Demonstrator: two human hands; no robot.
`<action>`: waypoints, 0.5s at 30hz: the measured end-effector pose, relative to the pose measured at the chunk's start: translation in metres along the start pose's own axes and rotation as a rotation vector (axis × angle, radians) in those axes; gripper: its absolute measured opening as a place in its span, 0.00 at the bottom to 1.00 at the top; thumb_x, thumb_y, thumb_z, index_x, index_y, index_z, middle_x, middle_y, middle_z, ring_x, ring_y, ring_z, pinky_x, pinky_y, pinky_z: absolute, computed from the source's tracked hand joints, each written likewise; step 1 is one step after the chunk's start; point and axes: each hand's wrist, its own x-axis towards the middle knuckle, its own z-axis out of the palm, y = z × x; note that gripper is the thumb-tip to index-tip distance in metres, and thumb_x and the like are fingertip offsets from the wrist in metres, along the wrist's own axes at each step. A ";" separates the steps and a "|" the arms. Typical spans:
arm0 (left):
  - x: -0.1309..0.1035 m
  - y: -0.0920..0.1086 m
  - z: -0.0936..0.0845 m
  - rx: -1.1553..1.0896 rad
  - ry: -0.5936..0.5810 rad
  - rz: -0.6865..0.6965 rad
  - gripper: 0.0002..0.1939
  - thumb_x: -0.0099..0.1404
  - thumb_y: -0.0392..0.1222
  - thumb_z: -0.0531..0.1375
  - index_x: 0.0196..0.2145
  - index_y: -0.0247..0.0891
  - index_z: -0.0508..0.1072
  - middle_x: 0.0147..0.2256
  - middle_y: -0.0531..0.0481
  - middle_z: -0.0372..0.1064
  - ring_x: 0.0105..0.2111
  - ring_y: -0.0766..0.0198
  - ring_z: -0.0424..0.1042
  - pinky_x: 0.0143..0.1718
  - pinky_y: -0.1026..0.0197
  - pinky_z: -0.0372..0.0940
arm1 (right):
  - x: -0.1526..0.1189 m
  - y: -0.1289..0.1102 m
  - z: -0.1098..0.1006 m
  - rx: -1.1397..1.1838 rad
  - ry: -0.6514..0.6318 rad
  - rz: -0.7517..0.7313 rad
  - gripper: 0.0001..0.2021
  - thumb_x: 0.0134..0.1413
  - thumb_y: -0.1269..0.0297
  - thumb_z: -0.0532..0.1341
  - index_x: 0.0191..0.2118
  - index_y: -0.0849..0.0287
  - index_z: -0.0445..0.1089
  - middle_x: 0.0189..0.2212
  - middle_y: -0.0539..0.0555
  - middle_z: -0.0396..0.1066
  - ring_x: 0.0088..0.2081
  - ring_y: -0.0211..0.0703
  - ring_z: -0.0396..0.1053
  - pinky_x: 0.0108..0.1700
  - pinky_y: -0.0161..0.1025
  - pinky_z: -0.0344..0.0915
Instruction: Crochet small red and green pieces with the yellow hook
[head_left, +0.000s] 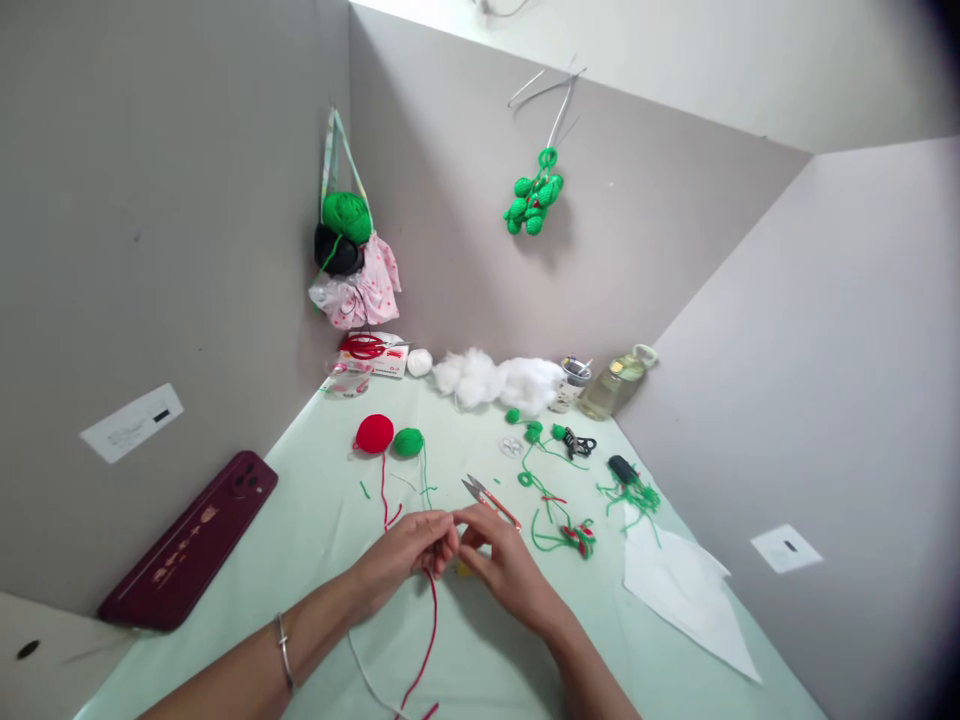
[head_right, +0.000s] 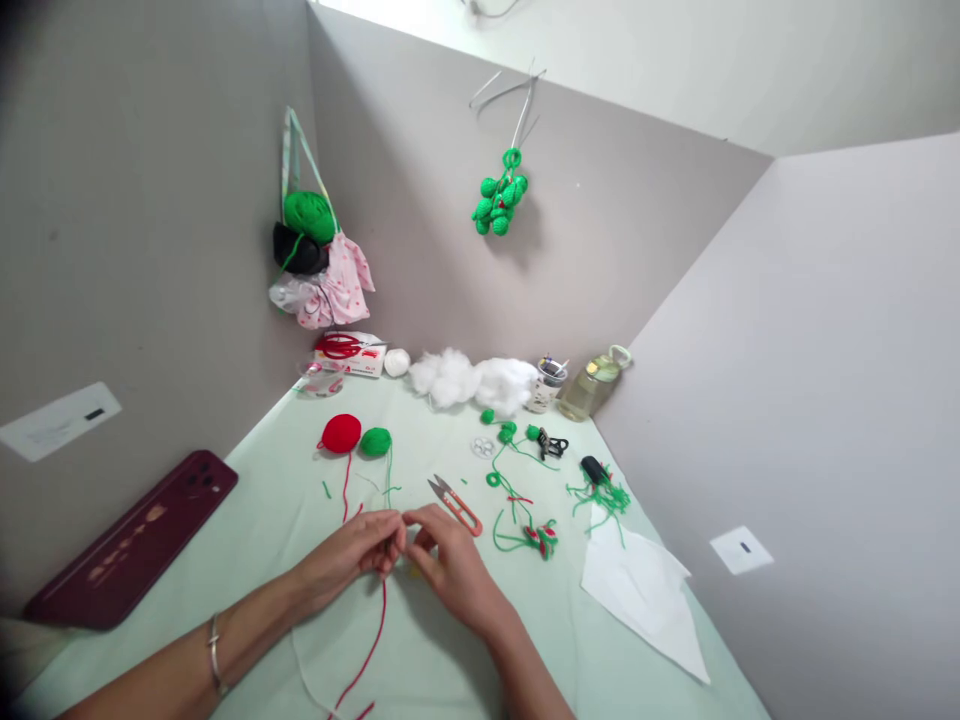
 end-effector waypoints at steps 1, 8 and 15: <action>0.001 0.000 -0.001 0.007 0.000 0.003 0.26 0.65 0.63 0.67 0.28 0.34 0.76 0.26 0.52 0.66 0.24 0.67 0.64 0.29 0.64 0.57 | 0.000 0.003 0.001 -0.048 0.017 -0.018 0.09 0.68 0.66 0.59 0.45 0.56 0.78 0.38 0.55 0.78 0.36 0.43 0.76 0.40 0.39 0.72; 0.004 0.004 -0.004 0.024 0.006 -0.012 0.27 0.64 0.65 0.67 0.27 0.36 0.73 0.25 0.54 0.62 0.23 0.69 0.59 0.28 0.64 0.54 | 0.003 0.018 0.002 -0.137 0.124 -0.033 0.12 0.69 0.68 0.55 0.40 0.56 0.77 0.34 0.56 0.79 0.35 0.45 0.75 0.41 0.41 0.72; 0.003 0.003 -0.001 0.018 -0.032 -0.063 0.30 0.63 0.66 0.67 0.22 0.35 0.73 0.21 0.53 0.62 0.20 0.68 0.57 0.25 0.62 0.52 | 0.001 0.008 0.009 -0.096 0.044 -0.084 0.12 0.70 0.69 0.55 0.45 0.54 0.77 0.34 0.54 0.79 0.35 0.43 0.77 0.38 0.36 0.72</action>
